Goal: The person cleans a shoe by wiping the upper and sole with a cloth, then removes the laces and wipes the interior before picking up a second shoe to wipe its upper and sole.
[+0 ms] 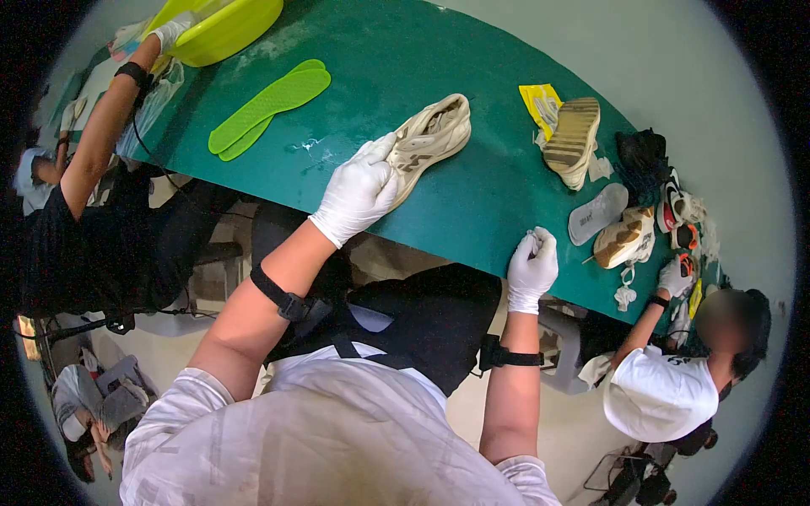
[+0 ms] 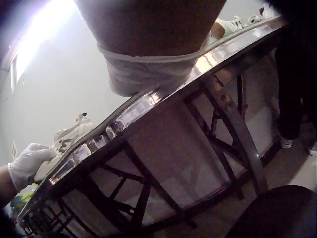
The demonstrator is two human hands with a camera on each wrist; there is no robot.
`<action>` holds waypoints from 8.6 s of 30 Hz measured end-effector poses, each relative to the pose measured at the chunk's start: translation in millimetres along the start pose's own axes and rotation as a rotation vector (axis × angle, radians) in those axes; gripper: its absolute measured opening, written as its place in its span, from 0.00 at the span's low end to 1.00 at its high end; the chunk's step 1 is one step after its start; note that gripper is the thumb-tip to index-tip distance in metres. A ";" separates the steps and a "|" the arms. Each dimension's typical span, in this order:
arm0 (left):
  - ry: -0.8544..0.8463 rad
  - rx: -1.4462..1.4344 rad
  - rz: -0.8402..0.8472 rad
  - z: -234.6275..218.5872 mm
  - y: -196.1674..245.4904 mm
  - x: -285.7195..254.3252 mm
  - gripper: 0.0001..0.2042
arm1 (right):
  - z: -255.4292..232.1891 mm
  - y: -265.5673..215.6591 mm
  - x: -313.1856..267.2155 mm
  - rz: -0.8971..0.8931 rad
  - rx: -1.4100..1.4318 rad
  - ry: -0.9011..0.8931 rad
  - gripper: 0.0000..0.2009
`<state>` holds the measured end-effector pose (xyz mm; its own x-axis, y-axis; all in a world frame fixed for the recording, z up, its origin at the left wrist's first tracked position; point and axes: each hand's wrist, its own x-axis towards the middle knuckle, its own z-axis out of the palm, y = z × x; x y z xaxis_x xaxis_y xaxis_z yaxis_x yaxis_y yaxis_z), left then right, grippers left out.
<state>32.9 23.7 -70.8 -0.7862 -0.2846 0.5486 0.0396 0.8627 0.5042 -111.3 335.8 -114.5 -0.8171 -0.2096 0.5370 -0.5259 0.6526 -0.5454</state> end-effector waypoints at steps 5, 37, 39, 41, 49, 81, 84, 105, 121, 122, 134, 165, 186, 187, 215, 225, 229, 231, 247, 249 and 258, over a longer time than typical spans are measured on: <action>0.073 -0.081 -0.033 0.1 1.3 -1.3 0.11 | -0.7 -1.0 0.4 0.014 -0.012 -0.009 0.07; 0.155 -1.197 -0.515 10.4 -23.6 15.9 0.17 | 6.6 1.2 7.1 -0.138 0.134 0.180 0.09; 0.043 -1.333 -0.627 8.1 -22.1 11.5 0.14 | 8.0 2.2 7.3 -0.119 0.180 0.143 0.08; 0.027 -1.251 -0.586 -1.4 -14.2 2.9 0.14 | 2.7 -0.9 7.1 -0.153 0.130 0.096 0.06; -0.026 -1.208 -0.508 11.6 -39.2 -0.4 0.15 | -4.2 -109.2 56.7 -0.569 0.180 -0.113 0.10; 0.024 -0.566 -0.264 33.6 -21.1 0.6 0.13 | 49.3 -114.9 -0.7 -0.091 0.478 -0.514 0.05; 0.040 -0.598 -0.273 35.3 -20.2 -2.9 0.13 | 26.0 -115.9 12.9 0.073 0.650 -0.631 0.06; 0.142 -0.765 -0.336 33.1 -22.7 0.9 0.13 | 83.1 -122.2 83.7 -0.390 0.087 0.034 0.03; 0.028 -0.524 -0.300 22.6 -12.7 0.8 0.12 | 46.3 -141.8 -39.5 -0.007 0.584 -0.523 0.05; 0.030 -0.515 -0.298 23.1 -14.7 0.7 0.12 | 44.9 -141.6 -40.9 0.034 0.660 -0.601 0.06; 0.085 -0.482 -0.222 22.7 -12.5 -0.8 0.13 | 65.1 -85.5 111.0 0.437 0.841 -0.202 0.10; 0.092 -0.463 -0.272 26.2 -9.9 1.1 0.16 | 35.2 -143.1 -8.9 0.144 0.796 -0.454 0.05; 0.161 -0.378 -0.182 36.1 -12.2 1.7 0.14 | 84.5 -136.7 43.4 -0.101 0.207 -0.330 0.08; 0.172 -0.384 -0.191 36.4 -12.2 1.1 0.13 | 78.9 -142.5 34.2 -0.107 0.222 -0.325 0.09; 0.106 -0.513 -0.312 15.4 -4.1 6.8 0.14 | 19.1 -136.9 53.8 0.138 0.557 -0.286 0.05; 0.090 -0.418 -0.224 26.4 -7.9 1.9 0.13 | 89.5 -126.7 90.2 -0.100 0.138 -0.164 0.09; 0.093 -0.433 -0.221 30.4 -7.5 1.7 0.13 | 86.6 -133.7 58.0 -0.273 0.098 -0.325 0.07; 0.143 -0.485 -0.257 29.6 -5.7 3.6 0.13 | 75.8 -138.6 42.9 -0.272 0.176 -0.386 0.08; 0.165 -0.447 -0.194 39.4 -16.5 0.4 0.15 | 30.3 -165.4 -42.0 -0.369 0.455 -0.419 0.04; 0.153 -0.440 -0.207 35.5 -13.2 1.2 0.15 | 37.1 -134.3 -28.6 0.005 0.652 -0.384 0.03; 0.085 -0.495 -0.242 30.3 -12.5 3.2 0.14 | 63.3 -115.2 103.7 0.132 0.531 -0.272 0.08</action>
<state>11.1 24.7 -95.6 -0.7570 -0.5006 0.4200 0.1653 0.4751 0.8643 -150.4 192.8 -36.7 -0.8774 -0.3760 0.2981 -0.4051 0.2477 -0.8801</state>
